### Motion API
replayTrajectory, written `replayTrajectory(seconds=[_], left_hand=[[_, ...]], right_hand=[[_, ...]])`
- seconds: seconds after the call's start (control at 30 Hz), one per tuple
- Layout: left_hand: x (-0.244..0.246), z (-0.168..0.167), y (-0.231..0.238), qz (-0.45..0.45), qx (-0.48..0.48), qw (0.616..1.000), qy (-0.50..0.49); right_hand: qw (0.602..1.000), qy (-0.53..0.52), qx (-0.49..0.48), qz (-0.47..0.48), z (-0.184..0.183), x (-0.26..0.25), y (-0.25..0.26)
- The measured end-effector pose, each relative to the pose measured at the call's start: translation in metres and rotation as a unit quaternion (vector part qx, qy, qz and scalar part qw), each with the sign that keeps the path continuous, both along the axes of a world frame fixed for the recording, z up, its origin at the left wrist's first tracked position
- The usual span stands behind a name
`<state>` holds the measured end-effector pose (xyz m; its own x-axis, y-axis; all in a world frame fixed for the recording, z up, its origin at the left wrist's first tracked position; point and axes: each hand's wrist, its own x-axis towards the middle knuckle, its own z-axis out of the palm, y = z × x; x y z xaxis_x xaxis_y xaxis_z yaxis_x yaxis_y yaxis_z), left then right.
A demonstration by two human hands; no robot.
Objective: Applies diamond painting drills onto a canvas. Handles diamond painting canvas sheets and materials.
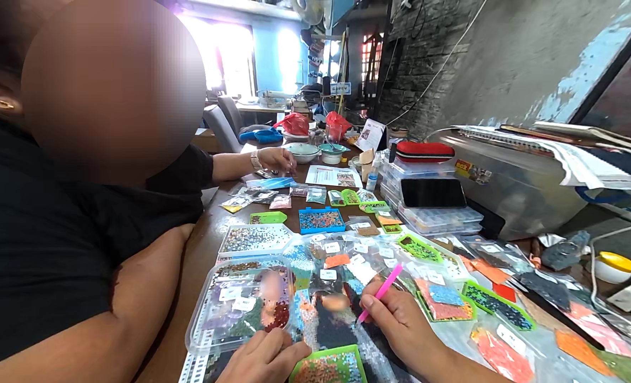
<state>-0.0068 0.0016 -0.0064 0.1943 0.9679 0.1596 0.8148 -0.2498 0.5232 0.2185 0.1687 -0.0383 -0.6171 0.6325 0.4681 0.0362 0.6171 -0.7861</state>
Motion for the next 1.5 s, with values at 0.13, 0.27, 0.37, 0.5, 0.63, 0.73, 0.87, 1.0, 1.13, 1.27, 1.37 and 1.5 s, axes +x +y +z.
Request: replayTrajectory(seconds=[0.13,0.27,0.37,0.5,0.63,0.73,0.87,1.0,1.13,1.27,1.37,1.5], left_hand=[[-0.0002,-0.0008,0.0001,-0.001,-0.003,1.0,-0.003],[-0.0003,-0.0004,0.0003,-0.002,-0.003,1.0,0.0],[-0.0007,-0.0012,0.0007,-0.004,0.001,1.0,0.001],[-0.0009,-0.001,0.0009,-0.006,-0.002,1.0,0.004],[-0.0013,-0.0014,0.0011,-0.006,-0.003,1.0,0.005],[-0.001,-0.001,0.0009,-0.005,-0.006,1.0,0.003],[-0.0009,-0.0007,0.0008,-0.003,-0.008,1.0,0.005],[-0.0011,-0.0005,0.0004,-0.002,-0.006,1.0,0.002],[-0.0011,0.0002,0.0,-0.003,-0.008,1.0,0.0],[-0.0012,-0.0005,0.0002,-0.002,-0.007,1.0,0.0],[-0.0006,-0.0003,-0.0002,-0.003,-0.007,1.0,0.0],[-0.001,-0.001,-0.0001,-0.001,-0.003,1.0,0.002]], right_hand=[[0.999,-0.007,0.043,0.013,-0.0005,-0.0001,0.0012],[0.999,-0.006,0.049,0.023,-0.0009,0.0004,0.0016],[0.998,-0.01,0.053,0.031,-0.0009,0.001,0.0034],[0.999,-0.006,0.048,0.024,-0.0012,0.0022,0.0039],[1.0,0.013,-0.002,-0.013,0.0016,0.0018,0.0027],[0.999,0.01,-0.021,-0.026,0.0013,0.0012,0.0038],[0.999,0.007,-0.024,-0.025,0.0011,0.0,0.0023],[1.0,0.0,-0.015,-0.023,0.0009,-0.0007,0.0029],[1.0,-0.002,0.001,-0.014,-0.0005,-0.0005,0.0031],[1.0,-0.005,0.005,-0.013,-0.0009,-0.0011,0.0032],[1.0,-0.016,-0.005,-0.008,-0.0003,-0.0009,0.003],[0.999,-0.028,0.019,-0.007,-0.0009,0.0002,0.0041]])
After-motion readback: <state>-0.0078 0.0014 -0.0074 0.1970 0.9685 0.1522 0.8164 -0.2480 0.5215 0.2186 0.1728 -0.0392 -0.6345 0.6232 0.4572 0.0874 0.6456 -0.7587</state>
